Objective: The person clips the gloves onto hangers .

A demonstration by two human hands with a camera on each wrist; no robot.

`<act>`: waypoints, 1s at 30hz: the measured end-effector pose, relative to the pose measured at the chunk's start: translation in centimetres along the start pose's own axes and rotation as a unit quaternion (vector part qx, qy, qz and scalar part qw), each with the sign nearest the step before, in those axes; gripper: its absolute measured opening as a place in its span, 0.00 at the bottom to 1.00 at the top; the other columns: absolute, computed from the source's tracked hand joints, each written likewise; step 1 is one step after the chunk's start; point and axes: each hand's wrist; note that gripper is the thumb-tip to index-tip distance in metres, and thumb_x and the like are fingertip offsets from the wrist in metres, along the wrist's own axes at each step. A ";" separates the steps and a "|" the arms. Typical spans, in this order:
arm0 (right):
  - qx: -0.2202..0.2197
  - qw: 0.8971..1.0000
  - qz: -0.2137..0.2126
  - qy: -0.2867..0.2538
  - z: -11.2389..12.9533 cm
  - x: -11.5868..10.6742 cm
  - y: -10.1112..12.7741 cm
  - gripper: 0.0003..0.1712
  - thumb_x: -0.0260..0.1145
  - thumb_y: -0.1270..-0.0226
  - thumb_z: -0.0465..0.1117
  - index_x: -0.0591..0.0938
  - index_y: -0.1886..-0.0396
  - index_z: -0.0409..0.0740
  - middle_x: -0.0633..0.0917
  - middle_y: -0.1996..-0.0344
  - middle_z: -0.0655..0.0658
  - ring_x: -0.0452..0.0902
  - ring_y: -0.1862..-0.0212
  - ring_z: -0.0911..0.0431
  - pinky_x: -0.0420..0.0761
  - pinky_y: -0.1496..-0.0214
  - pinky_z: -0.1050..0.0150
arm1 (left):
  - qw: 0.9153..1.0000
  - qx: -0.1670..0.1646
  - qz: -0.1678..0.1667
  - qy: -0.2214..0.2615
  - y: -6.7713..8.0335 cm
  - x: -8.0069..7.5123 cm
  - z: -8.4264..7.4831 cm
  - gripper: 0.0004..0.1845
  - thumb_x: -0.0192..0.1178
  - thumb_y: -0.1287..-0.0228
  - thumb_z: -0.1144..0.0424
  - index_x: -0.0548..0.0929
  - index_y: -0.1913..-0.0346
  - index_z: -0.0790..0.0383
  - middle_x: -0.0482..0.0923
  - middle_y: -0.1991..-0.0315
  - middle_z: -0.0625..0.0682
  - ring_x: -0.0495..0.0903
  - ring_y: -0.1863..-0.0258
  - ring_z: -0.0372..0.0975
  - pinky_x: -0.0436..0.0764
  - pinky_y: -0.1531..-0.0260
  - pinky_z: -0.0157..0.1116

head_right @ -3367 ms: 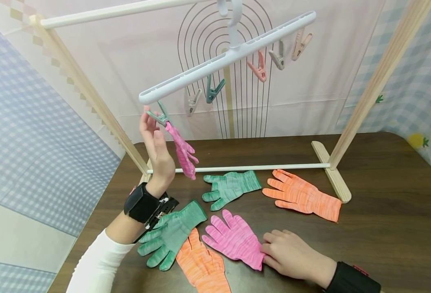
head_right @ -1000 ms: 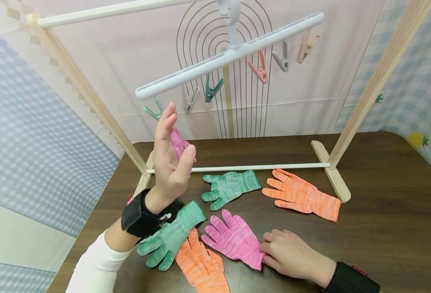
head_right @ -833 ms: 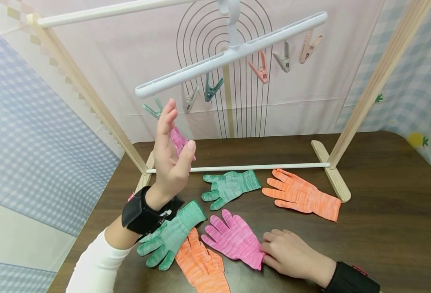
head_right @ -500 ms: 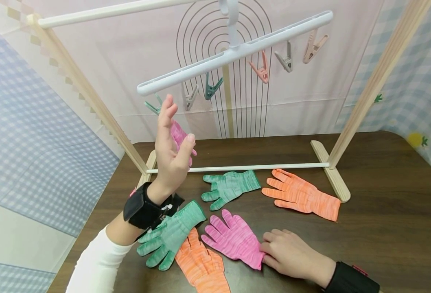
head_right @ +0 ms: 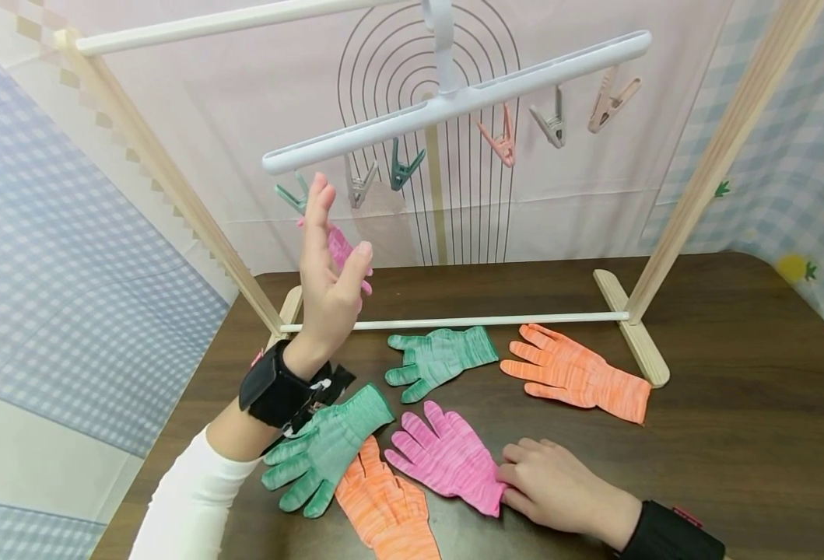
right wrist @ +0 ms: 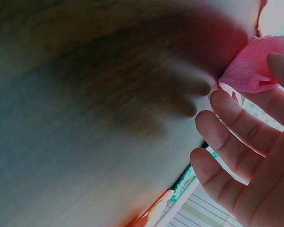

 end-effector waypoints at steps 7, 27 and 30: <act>0.001 1.000 0.001 0.000 0.0 0.0 0.0 0.03 0.62 0.46 0.47 0.78 0.77 0.59 0.68 0.77 0.65 0.63 0.73 0.68 0.63 0.75 0.69 | 0.999 -0.048 -0.006 0.018 -0.5 0.1 0.6 0.30 0.46 0.42 0.70 0.54 0.36 0.72 0.45 0.31 0.57 0.45 0.32 0.36 0.47 0.34 0.35; 0.006 1.000 0.004 0.000 0.0 0.0 0.0 0.03 0.62 0.46 0.47 0.78 0.76 0.59 0.69 0.76 0.64 0.63 0.72 0.68 0.62 0.75 0.70 | 0.984 -0.175 -0.004 0.028 -2.7 -0.1 0.7 0.27 0.40 0.36 0.70 0.50 0.34 0.70 0.49 0.32 0.57 0.49 0.33 0.36 0.49 0.36 0.29; 0.008 1.000 0.006 -0.002 0.0 0.0 0.0 0.02 0.62 0.46 0.47 0.79 0.76 0.59 0.69 0.76 0.64 0.63 0.72 0.68 0.62 0.75 0.70 | 0.981 -0.189 -0.004 0.032 -3.0 -0.2 0.0 0.27 0.40 0.35 0.69 0.49 0.34 0.71 0.49 0.32 0.57 0.48 0.33 0.36 0.49 0.35 0.31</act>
Point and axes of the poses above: each hand's wrist, its own y-axis away from the middle knuckle, its own x-axis out of the palm, z = x × y
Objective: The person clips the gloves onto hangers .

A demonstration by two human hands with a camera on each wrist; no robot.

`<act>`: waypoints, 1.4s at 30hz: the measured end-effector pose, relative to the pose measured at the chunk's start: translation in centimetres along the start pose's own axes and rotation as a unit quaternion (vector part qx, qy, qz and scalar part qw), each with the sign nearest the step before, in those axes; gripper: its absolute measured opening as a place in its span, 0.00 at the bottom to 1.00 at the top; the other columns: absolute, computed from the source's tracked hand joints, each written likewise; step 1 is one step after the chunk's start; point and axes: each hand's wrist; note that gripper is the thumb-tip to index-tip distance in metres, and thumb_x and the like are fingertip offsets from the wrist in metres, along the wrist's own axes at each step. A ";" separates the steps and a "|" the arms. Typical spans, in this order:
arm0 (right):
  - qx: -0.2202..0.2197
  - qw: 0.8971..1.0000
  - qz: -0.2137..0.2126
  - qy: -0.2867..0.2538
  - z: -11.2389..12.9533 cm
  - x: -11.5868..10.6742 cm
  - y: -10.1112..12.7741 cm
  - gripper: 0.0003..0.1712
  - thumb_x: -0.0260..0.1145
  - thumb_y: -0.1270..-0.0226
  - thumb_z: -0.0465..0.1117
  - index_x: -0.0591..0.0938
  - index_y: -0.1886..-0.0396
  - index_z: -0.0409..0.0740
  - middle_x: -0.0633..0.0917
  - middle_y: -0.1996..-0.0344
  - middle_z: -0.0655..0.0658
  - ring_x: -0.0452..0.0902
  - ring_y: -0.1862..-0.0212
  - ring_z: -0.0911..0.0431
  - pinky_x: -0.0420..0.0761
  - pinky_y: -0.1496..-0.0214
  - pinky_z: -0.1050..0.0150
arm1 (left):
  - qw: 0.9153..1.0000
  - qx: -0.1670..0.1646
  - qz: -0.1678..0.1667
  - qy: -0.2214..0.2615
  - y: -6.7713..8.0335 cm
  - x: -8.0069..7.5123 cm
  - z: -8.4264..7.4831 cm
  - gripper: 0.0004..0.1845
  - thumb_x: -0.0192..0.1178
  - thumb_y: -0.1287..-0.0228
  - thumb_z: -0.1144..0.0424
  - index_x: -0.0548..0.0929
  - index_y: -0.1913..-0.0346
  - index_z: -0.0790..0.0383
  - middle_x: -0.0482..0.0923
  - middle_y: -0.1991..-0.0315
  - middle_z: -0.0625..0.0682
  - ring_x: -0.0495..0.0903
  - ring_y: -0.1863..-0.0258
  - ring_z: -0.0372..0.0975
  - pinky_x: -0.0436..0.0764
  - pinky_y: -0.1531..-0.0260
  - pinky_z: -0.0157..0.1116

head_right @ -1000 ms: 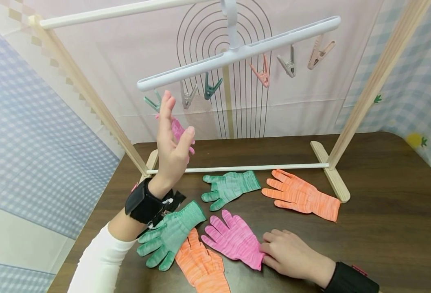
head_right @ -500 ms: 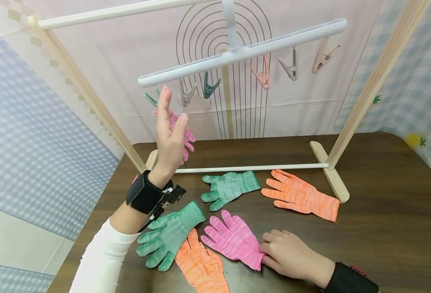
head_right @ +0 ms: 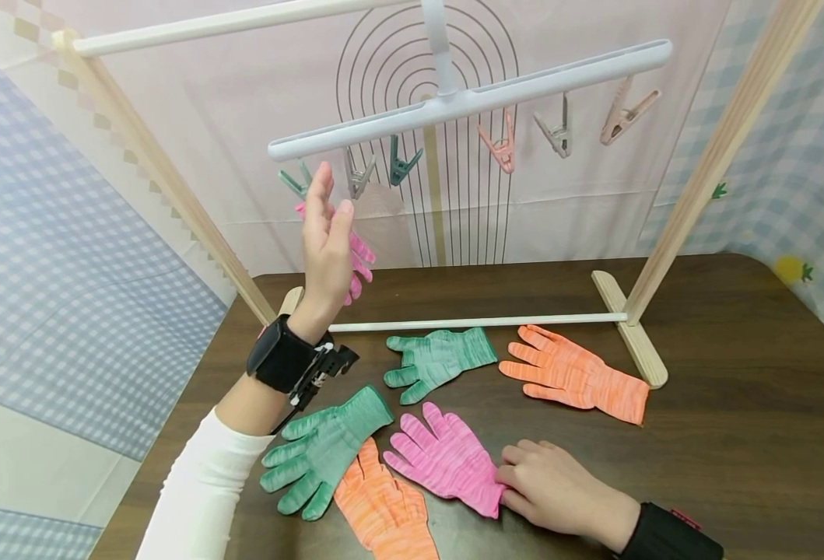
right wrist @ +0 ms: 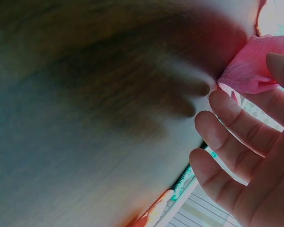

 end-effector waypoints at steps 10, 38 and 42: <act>0.001 1.000 0.002 -0.001 -0.1 0.1 0.1 0.02 0.62 0.45 0.47 0.79 0.75 0.59 0.69 0.76 0.64 0.63 0.72 0.68 0.63 0.75 0.69 | 1.000 -0.004 -0.006 -0.002 -0.5 0.1 0.0 0.26 0.39 0.34 0.68 0.50 0.35 0.71 0.51 0.33 0.58 0.50 0.33 0.37 0.50 0.36 0.28; 0.004 1.000 0.005 -0.001 -0.1 0.0 0.1 0.03 0.62 0.45 0.47 0.79 0.76 0.59 0.69 0.76 0.64 0.63 0.72 0.68 0.63 0.74 0.69 | 0.998 -0.062 -0.008 -0.008 -3.0 0.6 1.3 0.24 0.40 0.33 0.65 0.53 0.35 0.66 0.57 0.35 0.54 0.54 0.35 0.36 0.56 0.38 0.28; 0.003 1.000 0.001 0.001 -0.1 0.0 0.1 0.03 0.62 0.45 0.47 0.78 0.76 0.59 0.69 0.76 0.64 0.63 0.72 0.68 0.63 0.74 0.69 | 0.998 -0.066 -0.002 -0.008 -3.1 0.7 1.2 0.25 0.40 0.32 0.65 0.51 0.35 0.65 0.56 0.34 0.55 0.54 0.34 0.38 0.56 0.37 0.34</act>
Point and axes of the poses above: each hand's wrist, its own y-axis away from the middle knuckle, its own x-axis out of the palm, z = x × y
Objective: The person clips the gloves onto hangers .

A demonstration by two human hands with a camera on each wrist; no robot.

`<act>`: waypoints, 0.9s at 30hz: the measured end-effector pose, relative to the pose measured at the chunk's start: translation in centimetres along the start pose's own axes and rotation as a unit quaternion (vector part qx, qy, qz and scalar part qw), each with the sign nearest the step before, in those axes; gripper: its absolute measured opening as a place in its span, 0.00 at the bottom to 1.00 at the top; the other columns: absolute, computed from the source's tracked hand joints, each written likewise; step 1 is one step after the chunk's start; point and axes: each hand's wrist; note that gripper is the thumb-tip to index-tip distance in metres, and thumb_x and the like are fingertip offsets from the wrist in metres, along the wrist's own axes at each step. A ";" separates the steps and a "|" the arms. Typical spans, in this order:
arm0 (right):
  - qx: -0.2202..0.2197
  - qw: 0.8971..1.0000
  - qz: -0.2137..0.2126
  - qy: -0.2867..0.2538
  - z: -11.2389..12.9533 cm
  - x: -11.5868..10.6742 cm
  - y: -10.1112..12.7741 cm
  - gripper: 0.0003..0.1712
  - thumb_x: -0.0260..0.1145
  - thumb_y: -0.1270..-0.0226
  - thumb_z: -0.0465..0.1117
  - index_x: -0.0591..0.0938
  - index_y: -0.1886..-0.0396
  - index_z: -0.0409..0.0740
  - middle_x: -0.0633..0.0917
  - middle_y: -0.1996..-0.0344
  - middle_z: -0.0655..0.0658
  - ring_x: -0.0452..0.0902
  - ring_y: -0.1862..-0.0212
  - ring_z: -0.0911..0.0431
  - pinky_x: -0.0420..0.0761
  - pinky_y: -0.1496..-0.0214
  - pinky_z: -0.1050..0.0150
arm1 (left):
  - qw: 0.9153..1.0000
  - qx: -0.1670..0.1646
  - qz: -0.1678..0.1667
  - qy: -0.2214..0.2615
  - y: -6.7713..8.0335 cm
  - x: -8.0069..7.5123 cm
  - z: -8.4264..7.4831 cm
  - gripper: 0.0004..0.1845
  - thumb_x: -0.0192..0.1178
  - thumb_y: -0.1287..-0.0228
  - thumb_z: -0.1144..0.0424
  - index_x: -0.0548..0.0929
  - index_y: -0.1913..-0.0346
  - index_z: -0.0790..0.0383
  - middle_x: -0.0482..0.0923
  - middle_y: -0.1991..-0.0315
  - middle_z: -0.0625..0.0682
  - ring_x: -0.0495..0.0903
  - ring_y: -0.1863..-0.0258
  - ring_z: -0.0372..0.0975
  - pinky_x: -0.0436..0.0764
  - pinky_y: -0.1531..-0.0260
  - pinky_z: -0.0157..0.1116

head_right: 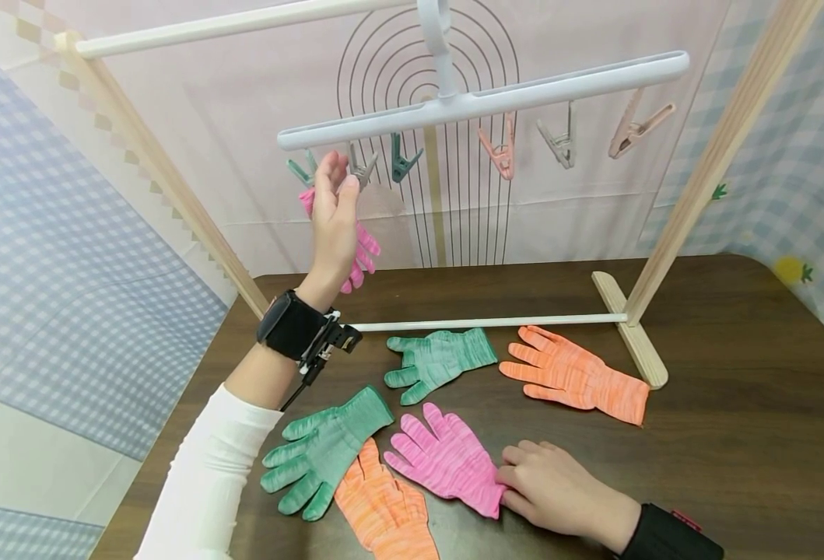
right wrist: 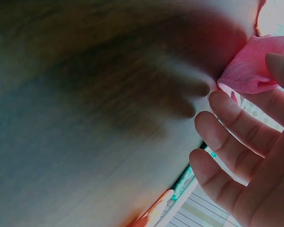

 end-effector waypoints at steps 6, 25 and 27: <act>-0.001 1.000 0.000 -0.001 0.0 0.0 0.0 0.02 0.62 0.46 0.47 0.78 0.76 0.59 0.69 0.76 0.64 0.64 0.72 0.68 0.63 0.74 0.69 | 1.000 -0.013 0.009 0.003 0.0 0.1 0.0 0.25 0.39 0.32 0.64 0.50 0.34 0.64 0.55 0.34 0.55 0.56 0.35 0.38 0.57 0.37 0.33; -0.007 1.000 -0.013 0.002 0.1 0.0 0.1 0.03 0.63 0.46 0.46 0.78 0.77 0.59 0.68 0.76 0.64 0.63 0.72 0.68 0.62 0.75 0.69 | 0.999 -0.024 0.019 -0.017 -0.7 0.6 -0.4 0.26 0.39 0.32 0.64 0.50 0.33 0.63 0.53 0.33 0.55 0.55 0.35 0.37 0.58 0.39 0.28; -0.007 1.000 -0.014 0.002 0.1 0.0 0.1 0.03 0.63 0.46 0.46 0.78 0.77 0.59 0.68 0.76 0.64 0.63 0.72 0.68 0.62 0.74 0.69 | 0.999 -0.026 0.022 -0.019 -0.8 0.6 -0.4 0.26 0.39 0.32 0.63 0.49 0.33 0.63 0.52 0.33 0.54 0.54 0.35 0.37 0.57 0.39 0.28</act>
Point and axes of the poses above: each hand's wrist, its own y-axis away from the middle knuckle, its own x-axis out of the palm, z = x × y
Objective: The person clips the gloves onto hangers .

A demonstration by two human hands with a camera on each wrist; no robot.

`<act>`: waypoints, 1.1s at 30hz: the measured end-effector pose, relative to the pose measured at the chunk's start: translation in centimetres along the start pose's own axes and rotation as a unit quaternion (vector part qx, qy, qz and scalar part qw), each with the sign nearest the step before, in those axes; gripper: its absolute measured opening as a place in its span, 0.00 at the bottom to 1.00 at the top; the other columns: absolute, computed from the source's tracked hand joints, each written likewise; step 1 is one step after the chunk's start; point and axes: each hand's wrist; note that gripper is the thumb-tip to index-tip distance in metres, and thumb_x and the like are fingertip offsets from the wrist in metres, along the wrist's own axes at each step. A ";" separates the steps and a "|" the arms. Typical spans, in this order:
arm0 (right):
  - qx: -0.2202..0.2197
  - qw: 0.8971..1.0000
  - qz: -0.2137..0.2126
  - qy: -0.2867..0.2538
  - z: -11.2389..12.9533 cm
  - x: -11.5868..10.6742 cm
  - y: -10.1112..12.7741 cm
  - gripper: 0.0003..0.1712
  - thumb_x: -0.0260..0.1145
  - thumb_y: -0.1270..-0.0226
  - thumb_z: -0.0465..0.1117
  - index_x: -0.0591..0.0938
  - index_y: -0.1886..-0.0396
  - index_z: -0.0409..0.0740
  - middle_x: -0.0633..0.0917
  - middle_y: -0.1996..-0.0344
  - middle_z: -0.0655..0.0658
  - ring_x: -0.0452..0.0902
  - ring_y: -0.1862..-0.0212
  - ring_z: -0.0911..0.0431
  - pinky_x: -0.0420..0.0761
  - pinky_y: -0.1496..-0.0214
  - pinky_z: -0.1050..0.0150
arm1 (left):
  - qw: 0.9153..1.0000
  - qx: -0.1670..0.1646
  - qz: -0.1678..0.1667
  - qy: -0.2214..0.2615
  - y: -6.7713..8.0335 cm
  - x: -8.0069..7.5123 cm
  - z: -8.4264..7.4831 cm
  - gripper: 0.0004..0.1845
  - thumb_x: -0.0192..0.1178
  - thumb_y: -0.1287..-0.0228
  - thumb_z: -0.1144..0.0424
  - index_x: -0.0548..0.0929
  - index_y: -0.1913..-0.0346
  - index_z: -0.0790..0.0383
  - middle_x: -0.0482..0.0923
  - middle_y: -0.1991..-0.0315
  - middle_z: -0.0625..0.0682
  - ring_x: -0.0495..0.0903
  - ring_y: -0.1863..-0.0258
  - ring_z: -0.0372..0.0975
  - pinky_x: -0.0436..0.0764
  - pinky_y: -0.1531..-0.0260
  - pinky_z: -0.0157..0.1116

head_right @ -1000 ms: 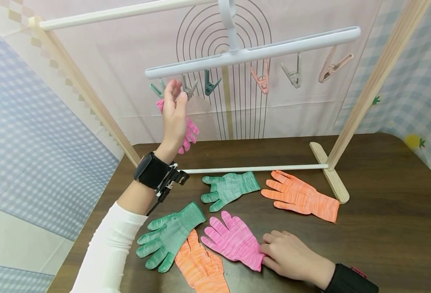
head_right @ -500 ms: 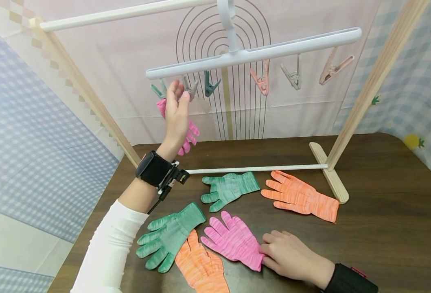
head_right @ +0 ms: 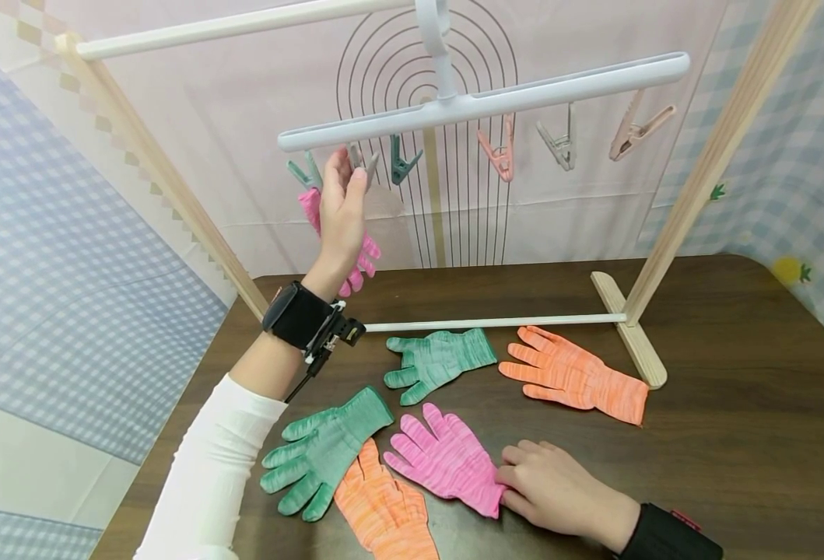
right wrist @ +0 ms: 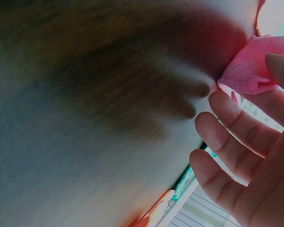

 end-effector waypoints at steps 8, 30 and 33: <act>0.001 1.000 -0.003 0.000 0.0 0.0 0.0 0.03 0.63 0.46 0.46 0.78 0.77 0.59 0.68 0.77 0.64 0.63 0.72 0.68 0.62 0.75 0.70 | 1.000 0.007 0.000 -0.005 0.0 0.1 -0.1 0.25 0.39 0.31 0.64 0.50 0.33 0.65 0.55 0.34 0.56 0.57 0.36 0.39 0.59 0.40 0.27; 0.005 1.000 -0.003 -0.002 0.0 0.1 0.0 0.02 0.63 0.47 0.46 0.78 0.76 0.58 0.68 0.77 0.64 0.61 0.73 0.69 0.62 0.75 0.71 | 0.997 0.018 -0.012 0.079 -1.1 0.1 1.9 0.18 0.37 0.30 0.62 0.66 0.44 0.67 0.71 0.51 0.60 0.70 0.45 0.39 0.65 0.45 0.24; 0.005 1.000 -0.005 -0.001 0.0 0.1 0.0 0.02 0.63 0.47 0.46 0.78 0.77 0.58 0.68 0.77 0.64 0.61 0.73 0.69 0.62 0.75 0.71 | 0.996 0.021 -0.010 0.090 -0.9 0.1 1.8 0.18 0.36 0.30 0.62 0.66 0.44 0.68 0.71 0.53 0.60 0.71 0.46 0.40 0.65 0.45 0.25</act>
Point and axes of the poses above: each hand's wrist, its own y-axis away from the middle knuckle, its own x-axis out of the palm, z = x × y
